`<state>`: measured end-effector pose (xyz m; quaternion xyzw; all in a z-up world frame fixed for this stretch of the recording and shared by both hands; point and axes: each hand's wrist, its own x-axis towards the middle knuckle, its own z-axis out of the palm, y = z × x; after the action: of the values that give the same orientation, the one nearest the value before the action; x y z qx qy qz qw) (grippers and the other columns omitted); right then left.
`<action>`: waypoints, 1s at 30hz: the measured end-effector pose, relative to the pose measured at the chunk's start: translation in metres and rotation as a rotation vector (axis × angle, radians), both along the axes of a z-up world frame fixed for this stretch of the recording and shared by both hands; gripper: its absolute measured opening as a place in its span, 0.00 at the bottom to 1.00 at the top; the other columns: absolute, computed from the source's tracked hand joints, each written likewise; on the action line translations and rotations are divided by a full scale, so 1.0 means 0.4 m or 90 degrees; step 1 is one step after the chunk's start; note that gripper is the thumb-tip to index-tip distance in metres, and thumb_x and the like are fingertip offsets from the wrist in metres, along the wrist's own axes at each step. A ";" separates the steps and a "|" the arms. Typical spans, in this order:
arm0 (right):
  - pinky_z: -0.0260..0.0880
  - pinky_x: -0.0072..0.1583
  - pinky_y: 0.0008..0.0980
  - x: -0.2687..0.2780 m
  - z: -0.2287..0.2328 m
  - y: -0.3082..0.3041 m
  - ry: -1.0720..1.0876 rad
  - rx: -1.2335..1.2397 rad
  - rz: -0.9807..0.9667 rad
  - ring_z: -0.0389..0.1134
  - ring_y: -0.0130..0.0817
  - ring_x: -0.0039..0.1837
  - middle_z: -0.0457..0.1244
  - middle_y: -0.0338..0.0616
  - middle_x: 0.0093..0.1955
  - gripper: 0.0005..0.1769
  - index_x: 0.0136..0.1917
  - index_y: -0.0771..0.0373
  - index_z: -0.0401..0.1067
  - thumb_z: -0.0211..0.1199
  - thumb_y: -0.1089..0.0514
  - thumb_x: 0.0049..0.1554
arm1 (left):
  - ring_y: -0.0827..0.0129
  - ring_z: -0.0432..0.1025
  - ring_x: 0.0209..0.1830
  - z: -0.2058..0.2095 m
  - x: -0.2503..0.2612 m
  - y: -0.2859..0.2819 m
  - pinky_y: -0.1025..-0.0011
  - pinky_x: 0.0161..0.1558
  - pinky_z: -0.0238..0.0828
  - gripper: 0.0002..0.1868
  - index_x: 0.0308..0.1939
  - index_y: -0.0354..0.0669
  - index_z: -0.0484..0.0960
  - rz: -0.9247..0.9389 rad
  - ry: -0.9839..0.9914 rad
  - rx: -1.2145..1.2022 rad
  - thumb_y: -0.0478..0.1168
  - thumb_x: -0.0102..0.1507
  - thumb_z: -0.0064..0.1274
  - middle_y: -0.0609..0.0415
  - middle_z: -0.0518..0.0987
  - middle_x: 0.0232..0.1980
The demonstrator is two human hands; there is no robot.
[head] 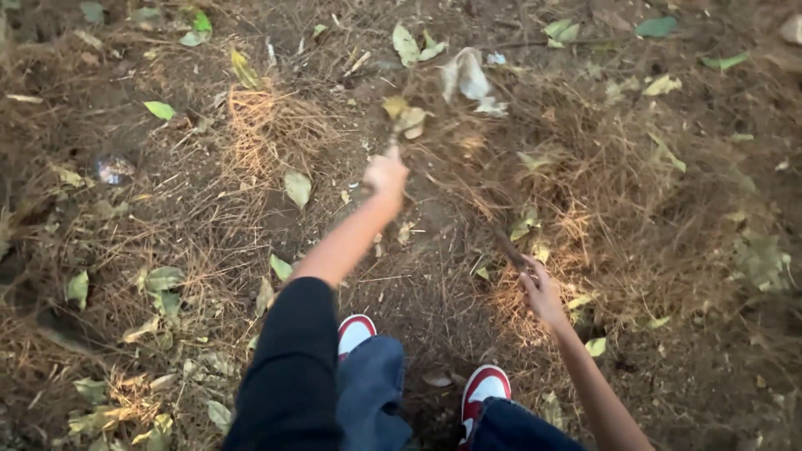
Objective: Gathering dried pine needles and leaves into a pile using sticks.
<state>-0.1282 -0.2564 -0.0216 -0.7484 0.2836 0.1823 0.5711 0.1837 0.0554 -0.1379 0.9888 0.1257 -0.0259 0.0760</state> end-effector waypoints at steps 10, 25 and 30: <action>0.56 0.29 0.26 -0.017 -0.029 -0.024 -0.031 -0.011 0.015 0.56 0.25 0.29 0.61 0.38 0.36 0.29 0.78 0.38 0.58 0.51 0.53 0.65 | 0.56 0.80 0.32 0.149 -0.179 0.213 0.52 0.22 0.76 0.41 0.79 0.41 0.60 0.003 0.154 0.220 0.56 0.66 0.45 0.44 0.84 0.43; 0.57 0.29 0.25 -0.013 0.014 0.024 0.040 -0.038 0.068 0.57 0.26 0.29 0.62 0.39 0.37 0.28 0.77 0.36 0.56 0.50 0.52 0.65 | 0.54 0.81 0.39 -0.089 -0.188 -0.053 0.56 0.39 0.77 0.30 0.47 0.41 0.83 -0.099 0.032 -0.057 0.65 0.71 0.43 0.44 0.83 0.41; 0.58 0.30 0.26 -0.025 -0.032 -0.014 -0.006 0.000 0.020 0.56 0.24 0.29 0.61 0.37 0.36 0.26 0.76 0.41 0.59 0.51 0.54 0.65 | 0.73 0.72 0.32 -0.130 0.040 0.356 0.64 0.24 0.68 0.15 0.43 0.52 0.82 0.094 -0.012 0.254 0.53 0.68 0.46 0.58 0.74 0.40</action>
<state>-0.1384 -0.2620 -0.0344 -0.7537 0.2691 0.1878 0.5695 0.1997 0.1977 -0.1898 0.9726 0.2000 0.0145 -0.1180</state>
